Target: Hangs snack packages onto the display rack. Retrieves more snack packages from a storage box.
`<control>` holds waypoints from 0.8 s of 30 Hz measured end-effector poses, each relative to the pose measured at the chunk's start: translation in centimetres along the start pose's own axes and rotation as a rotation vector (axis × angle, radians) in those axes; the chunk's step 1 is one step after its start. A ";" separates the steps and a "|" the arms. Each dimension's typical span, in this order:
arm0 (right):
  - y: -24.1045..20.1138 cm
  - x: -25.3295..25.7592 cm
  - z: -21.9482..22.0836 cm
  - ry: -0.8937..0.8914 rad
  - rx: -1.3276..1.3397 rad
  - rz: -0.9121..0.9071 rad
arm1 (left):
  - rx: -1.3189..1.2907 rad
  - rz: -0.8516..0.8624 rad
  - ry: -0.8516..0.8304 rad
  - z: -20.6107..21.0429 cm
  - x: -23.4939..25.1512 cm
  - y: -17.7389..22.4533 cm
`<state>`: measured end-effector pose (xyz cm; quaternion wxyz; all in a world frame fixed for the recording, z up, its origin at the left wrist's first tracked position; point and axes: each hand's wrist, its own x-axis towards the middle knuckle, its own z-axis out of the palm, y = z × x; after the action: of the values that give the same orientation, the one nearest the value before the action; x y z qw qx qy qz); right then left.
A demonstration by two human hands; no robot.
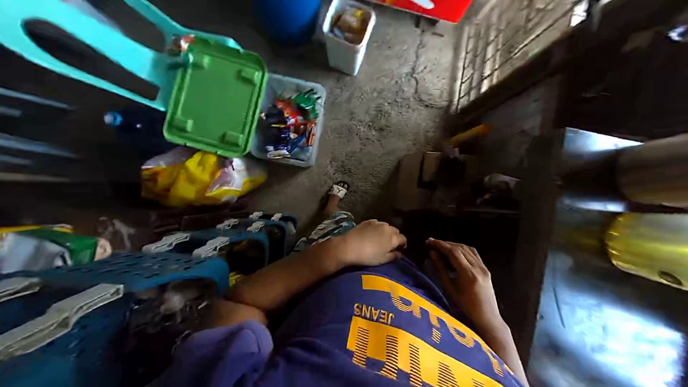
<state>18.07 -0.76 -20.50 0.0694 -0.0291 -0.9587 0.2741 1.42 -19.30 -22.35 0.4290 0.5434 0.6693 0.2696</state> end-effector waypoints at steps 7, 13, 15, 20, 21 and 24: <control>-0.1 7.7 4.0 -0.276 -0.018 -0.001 | 0.002 -0.306 -0.109 -4.9 -1.1 -6.6; -0.6 18.5 6.9 -0.486 -0.007 0.097 | -0.053 -0.444 0.008 -12.0 -3.9 -14.1; -0.3 21.9 8.0 -0.617 -0.006 0.158 | -0.052 -0.508 0.065 -13.7 -4.7 -17.2; 0.1 28.5 11.2 -0.903 -0.044 0.310 | -0.159 -0.680 0.080 -17.1 -6.9 -23.2; 0.3 29.4 11.8 -0.924 -0.041 0.309 | -0.183 -0.702 0.061 -17.5 -7.1 -23.9; 0.8 31.7 12.8 -1.013 -0.020 0.306 | -0.249 -0.727 0.037 -18.0 -7.2 -25.6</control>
<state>-15.18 -3.80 -27.90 -0.4438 -0.0334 -0.8594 0.2516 -26.57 -31.04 -32.76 0.5473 0.2096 0.7880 0.1888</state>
